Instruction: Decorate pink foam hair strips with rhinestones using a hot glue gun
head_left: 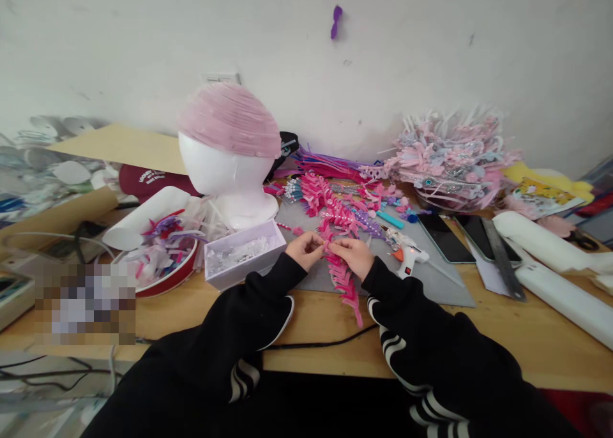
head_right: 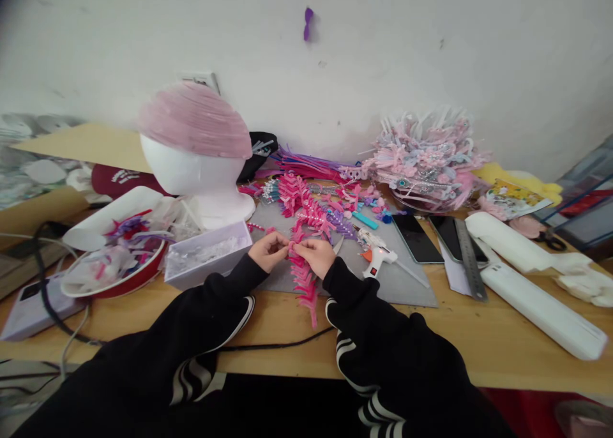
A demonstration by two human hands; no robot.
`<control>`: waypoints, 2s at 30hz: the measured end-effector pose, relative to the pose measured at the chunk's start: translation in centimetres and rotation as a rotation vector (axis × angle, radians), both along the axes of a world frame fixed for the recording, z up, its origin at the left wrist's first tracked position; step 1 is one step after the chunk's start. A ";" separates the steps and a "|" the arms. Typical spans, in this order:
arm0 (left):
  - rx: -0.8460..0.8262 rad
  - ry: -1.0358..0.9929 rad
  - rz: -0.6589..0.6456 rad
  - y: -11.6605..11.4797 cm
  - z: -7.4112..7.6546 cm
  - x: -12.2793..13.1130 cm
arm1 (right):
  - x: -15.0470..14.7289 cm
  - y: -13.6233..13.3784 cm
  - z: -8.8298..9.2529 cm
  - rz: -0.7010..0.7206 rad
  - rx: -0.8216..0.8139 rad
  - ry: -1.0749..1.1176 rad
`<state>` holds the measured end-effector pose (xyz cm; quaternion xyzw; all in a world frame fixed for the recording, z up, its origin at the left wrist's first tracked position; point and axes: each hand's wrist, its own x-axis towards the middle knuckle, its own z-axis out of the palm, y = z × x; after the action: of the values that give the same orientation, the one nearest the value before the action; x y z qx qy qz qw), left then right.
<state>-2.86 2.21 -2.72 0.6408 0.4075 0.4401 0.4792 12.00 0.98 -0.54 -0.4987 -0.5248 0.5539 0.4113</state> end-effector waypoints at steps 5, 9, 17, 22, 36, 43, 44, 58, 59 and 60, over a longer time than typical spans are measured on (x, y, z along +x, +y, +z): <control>0.015 -0.039 0.016 -0.7 0.6 0.5 | -0.4 0.0 0.0 -0.012 -0.063 0.131; 0.114 0.026 0.094 -1.5 1.1 1.0 | -0.5 -0.1 0.2 -0.015 -0.064 0.133; 0.393 0.104 0.337 -0.5 1.7 -0.1 | -0.3 -0.7 1.3 -0.033 -0.005 0.072; 0.275 -0.053 0.237 -0.3 1.3 0.0 | -0.3 -0.6 1.4 -0.109 0.070 0.107; 0.250 0.090 0.231 -0.4 1.0 0.1 | -0.3 -0.3 0.3 -0.122 0.113 0.096; -0.087 -0.160 0.186 0.1 0.5 0.7 | -0.3 -0.4 0.6 -0.153 0.072 0.074; -0.162 -0.197 0.168 0.1 0.6 0.9 | -0.4 -0.4 0.7 -0.154 0.076 0.074; -0.679 -0.502 -0.315 -1.5 2.3 1.6 | -0.5 -1.1 1.2 0.097 -0.130 0.404; -0.665 -0.491 -0.318 -1.5 2.4 1.7 | -0.6 -1.1 1.3 0.106 -0.131 0.402; -0.648 -0.483 -0.313 -1.5 2.5 1.8 | -0.6 -1.1 1.3 0.109 -0.128 0.397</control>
<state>-1.10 0.68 -0.25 0.3899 0.2987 0.3488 0.7982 11.43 -0.11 0.74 -0.3759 -0.4235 0.6949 0.4433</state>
